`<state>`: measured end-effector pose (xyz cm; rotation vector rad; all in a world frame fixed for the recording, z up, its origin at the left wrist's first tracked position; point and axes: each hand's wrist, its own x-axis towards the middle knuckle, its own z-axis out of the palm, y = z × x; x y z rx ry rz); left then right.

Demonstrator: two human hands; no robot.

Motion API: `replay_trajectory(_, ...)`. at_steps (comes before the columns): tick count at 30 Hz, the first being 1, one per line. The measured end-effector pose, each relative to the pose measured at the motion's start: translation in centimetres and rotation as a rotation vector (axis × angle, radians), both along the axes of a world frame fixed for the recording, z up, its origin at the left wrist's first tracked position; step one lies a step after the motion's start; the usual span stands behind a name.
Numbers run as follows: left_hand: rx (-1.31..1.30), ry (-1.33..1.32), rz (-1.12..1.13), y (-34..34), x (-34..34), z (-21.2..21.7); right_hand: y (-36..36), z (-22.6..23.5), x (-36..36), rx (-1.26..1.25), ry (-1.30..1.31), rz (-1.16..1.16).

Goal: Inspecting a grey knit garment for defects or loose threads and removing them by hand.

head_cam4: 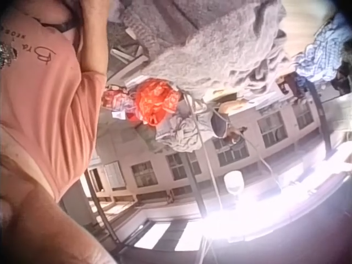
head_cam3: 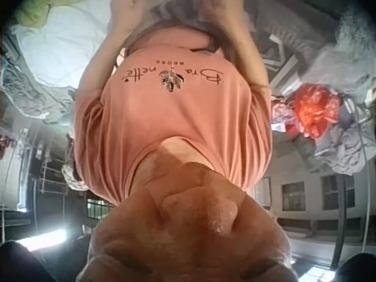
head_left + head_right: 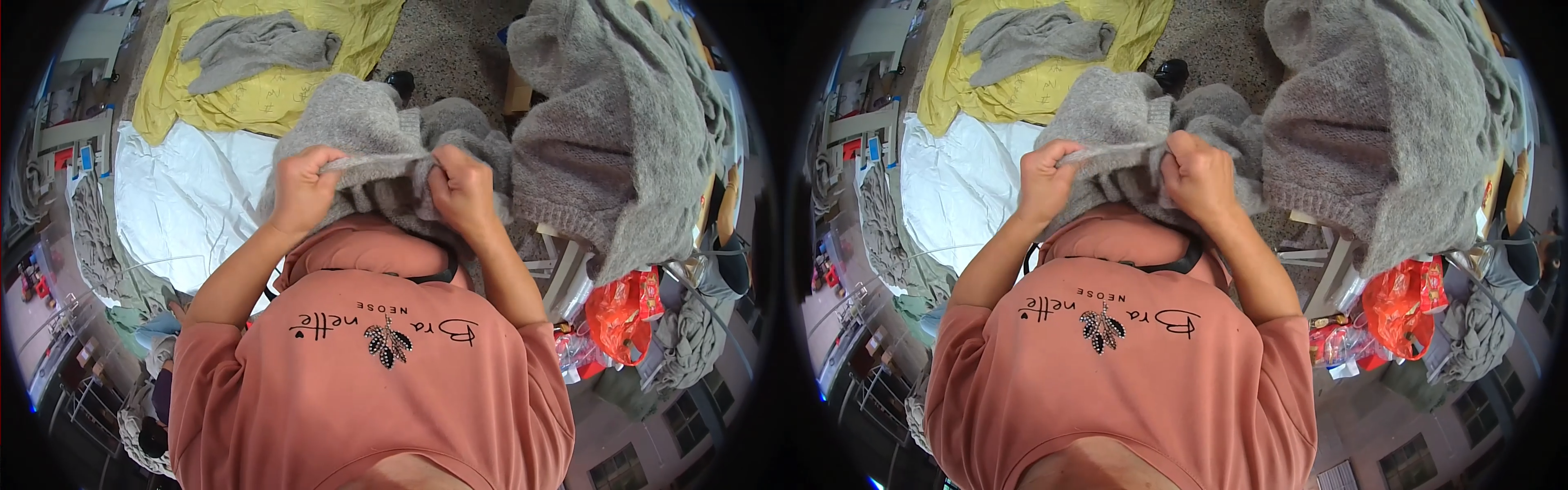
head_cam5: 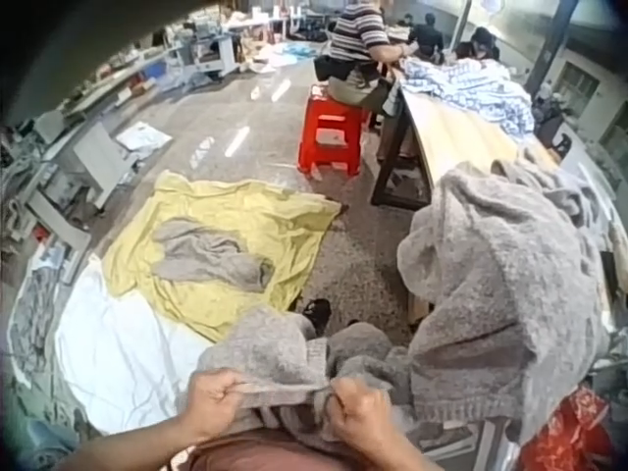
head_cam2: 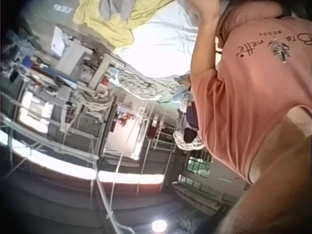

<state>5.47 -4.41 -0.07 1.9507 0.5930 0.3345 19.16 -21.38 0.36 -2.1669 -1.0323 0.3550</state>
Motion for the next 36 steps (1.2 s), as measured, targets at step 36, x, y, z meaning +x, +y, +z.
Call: replay_trajectory(36, -0.982, 0.157, 0.330, 1.8, 1.3, -1.1, -6.1, -5.3, -1.3, 0.154, -0.385, -0.008)
